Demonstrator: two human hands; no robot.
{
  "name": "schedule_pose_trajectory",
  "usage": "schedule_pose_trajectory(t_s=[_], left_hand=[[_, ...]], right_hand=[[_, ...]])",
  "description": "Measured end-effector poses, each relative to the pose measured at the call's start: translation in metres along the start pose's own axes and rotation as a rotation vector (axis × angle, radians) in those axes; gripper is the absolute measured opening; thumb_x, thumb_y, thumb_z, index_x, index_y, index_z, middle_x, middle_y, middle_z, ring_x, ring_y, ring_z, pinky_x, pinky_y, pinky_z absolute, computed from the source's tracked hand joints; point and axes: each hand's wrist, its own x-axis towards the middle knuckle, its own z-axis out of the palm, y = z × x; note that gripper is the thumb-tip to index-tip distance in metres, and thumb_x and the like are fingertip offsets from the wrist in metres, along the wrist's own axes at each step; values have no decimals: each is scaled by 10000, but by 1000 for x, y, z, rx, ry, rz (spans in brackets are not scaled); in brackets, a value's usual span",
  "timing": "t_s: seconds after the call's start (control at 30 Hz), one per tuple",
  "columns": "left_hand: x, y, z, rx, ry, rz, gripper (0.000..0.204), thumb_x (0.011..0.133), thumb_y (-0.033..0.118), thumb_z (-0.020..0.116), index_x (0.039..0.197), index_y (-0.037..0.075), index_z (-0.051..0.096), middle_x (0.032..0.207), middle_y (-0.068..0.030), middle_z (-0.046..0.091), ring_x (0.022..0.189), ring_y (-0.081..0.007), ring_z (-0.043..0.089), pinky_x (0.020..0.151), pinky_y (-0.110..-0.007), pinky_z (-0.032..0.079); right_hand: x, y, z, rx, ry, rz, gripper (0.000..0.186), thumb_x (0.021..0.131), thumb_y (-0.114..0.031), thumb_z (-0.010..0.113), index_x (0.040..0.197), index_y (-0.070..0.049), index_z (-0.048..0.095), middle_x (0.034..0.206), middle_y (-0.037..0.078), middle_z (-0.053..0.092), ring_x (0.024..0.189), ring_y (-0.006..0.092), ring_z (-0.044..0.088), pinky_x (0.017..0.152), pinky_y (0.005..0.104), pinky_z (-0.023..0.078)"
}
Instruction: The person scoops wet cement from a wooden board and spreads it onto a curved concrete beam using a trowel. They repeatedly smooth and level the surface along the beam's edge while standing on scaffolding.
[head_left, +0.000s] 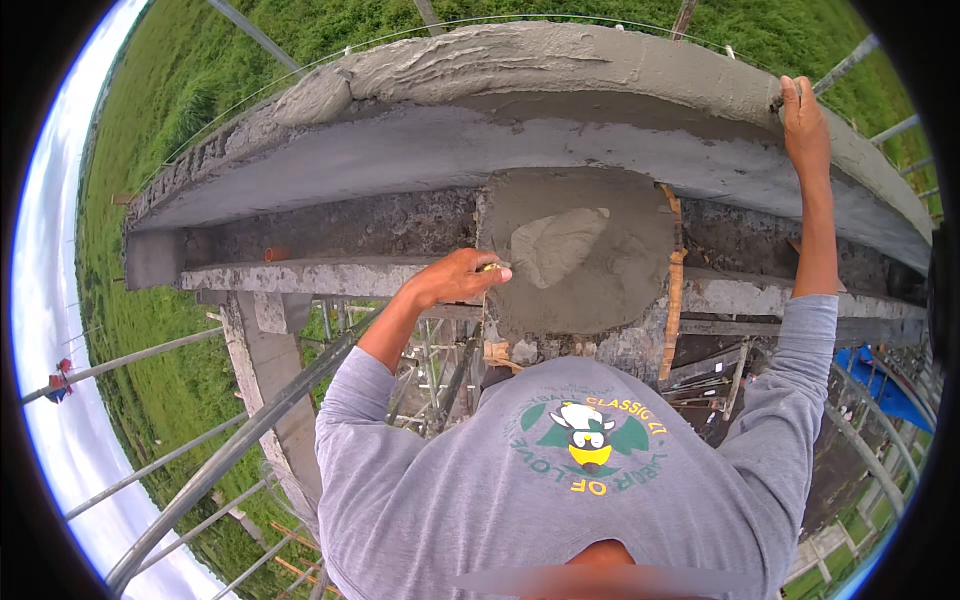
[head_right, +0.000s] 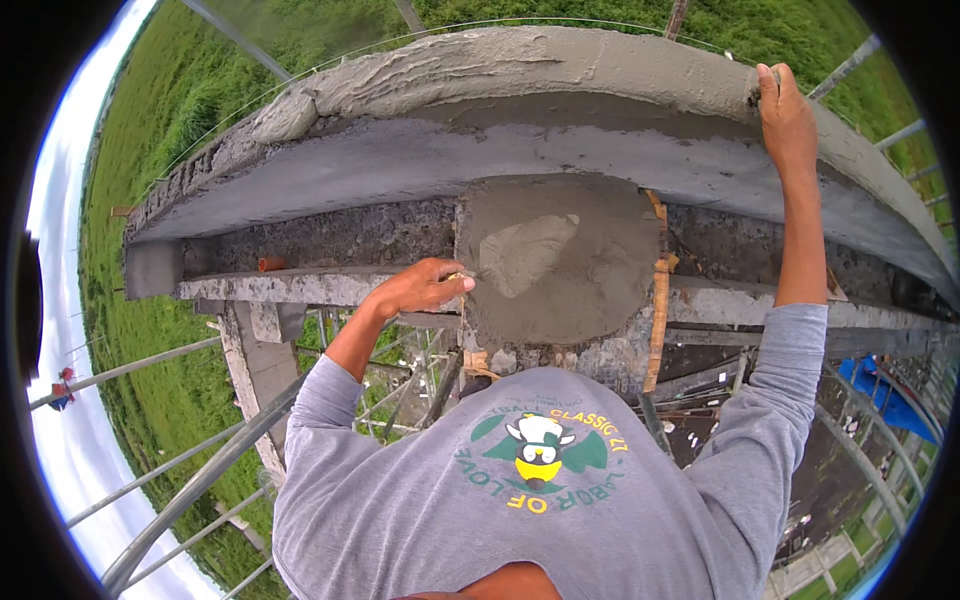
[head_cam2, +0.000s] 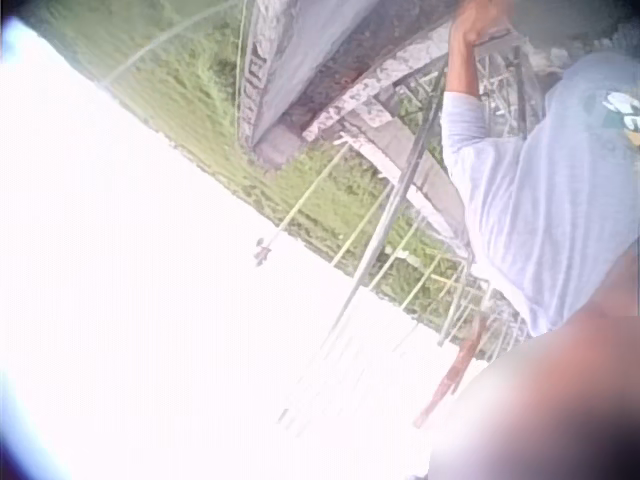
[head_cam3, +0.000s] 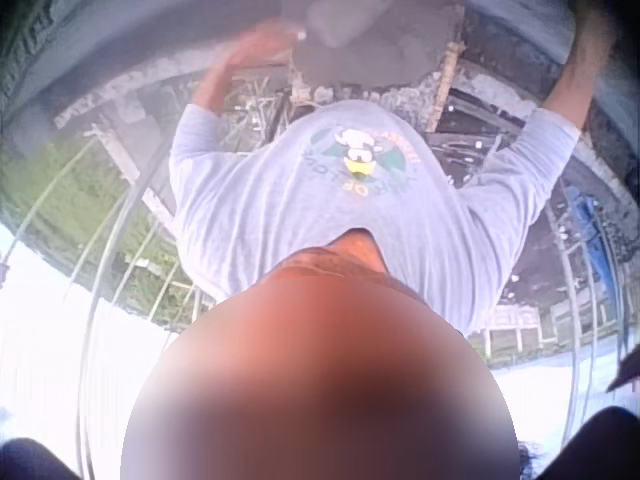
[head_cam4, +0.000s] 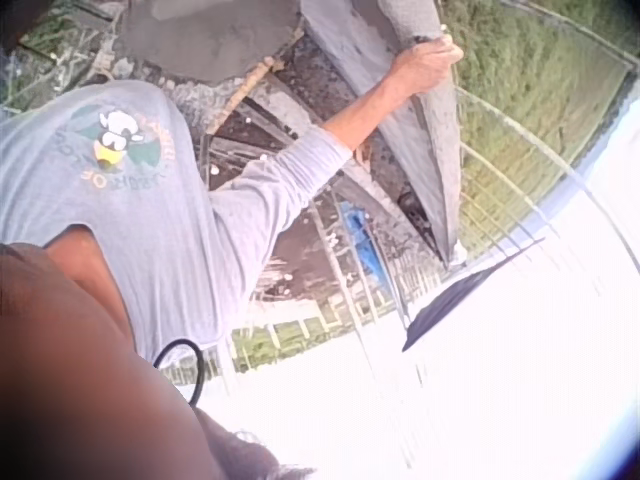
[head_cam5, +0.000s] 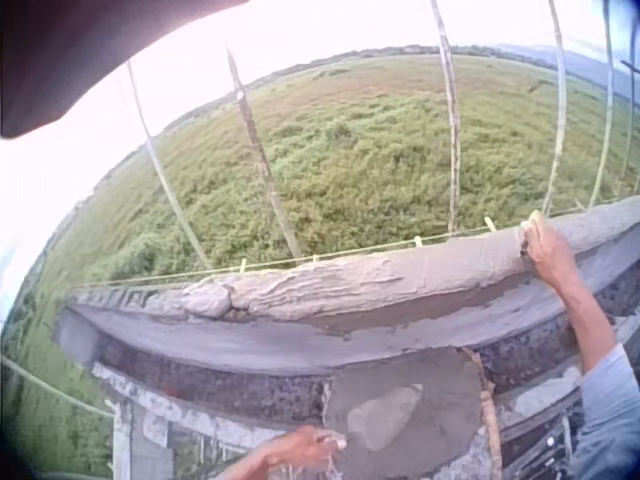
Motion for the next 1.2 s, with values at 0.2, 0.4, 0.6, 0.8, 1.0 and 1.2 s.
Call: schedule_pose_trajectory(t_s=[0.2, 0.4, 0.6, 0.8, 1.0, 1.2], left_hand=[[-143, 29, -170, 71, 231, -88, 518, 986, 563, 626, 927, 49, 646, 622, 22, 504, 528, -81, 526, 484, -271, 421], [-211, 25, -292, 449, 665, -168, 518, 973, 551, 646, 975, 34, 669, 733, -54, 641, 694, -155, 662, 609, -310, 517], [-187, 0, -323, 1087, 869, -80, 507, 1003, 445, 633, 1313, 45, 654, 1360, -185, 657, 1208, -391, 636, 1018, -477, 497], [-171, 3, -289, 1216, 972, 13, 400, 1004, 326, 654, 1326, 90, 631, 1244, -107, 702, 1035, -325, 704, 851, -460, 563], [-166, 28, -264, 1226, 1114, 51, 363, 995, 340, 663, 1246, 78, 651, 1121, -110, 706, 925, -327, 706, 795, -445, 560], [-181, 53, -249, 596, 1161, -214, 392, 1025, 396, 594, 1065, 11, 661, 739, -112, 647, 709, -249, 683, 639, -359, 513]], right_hand=[[1, 1, -3, -3, -44, 90, 494, 1090, -545, 396, 1159, -80, 547, 950, 252, 658, 943, 497, 623, 780, 523, 471], [3, 7, 2, -37, 59, -7, 513, 1091, -551, 386, 1169, -70, 547, 958, 275, 656, 960, 508, 619, 786, 526, 466], [3, 14, 0, -21, -18, 51, 532, 1089, -549, 397, 1252, -71, 564, 1022, 276, 664, 1001, 506, 618, 807, 513, 470], [4, 14, 1, -15, -45, 69, 478, 1100, -509, 408, 1189, -67, 565, 949, 236, 641, 940, 458, 628, 794, 471, 473], [-1, 7, 3, 12, 59, -22, 476, 1099, -523, 395, 1170, -76, 543, 875, 252, 608, 879, 502, 591, 747, 525, 446], [-2, -1, -1, 52, -3, 28, 451, 1103, -507, 393, 1112, -74, 519, 863, 245, 587, 867, 506, 571, 728, 527, 439]])
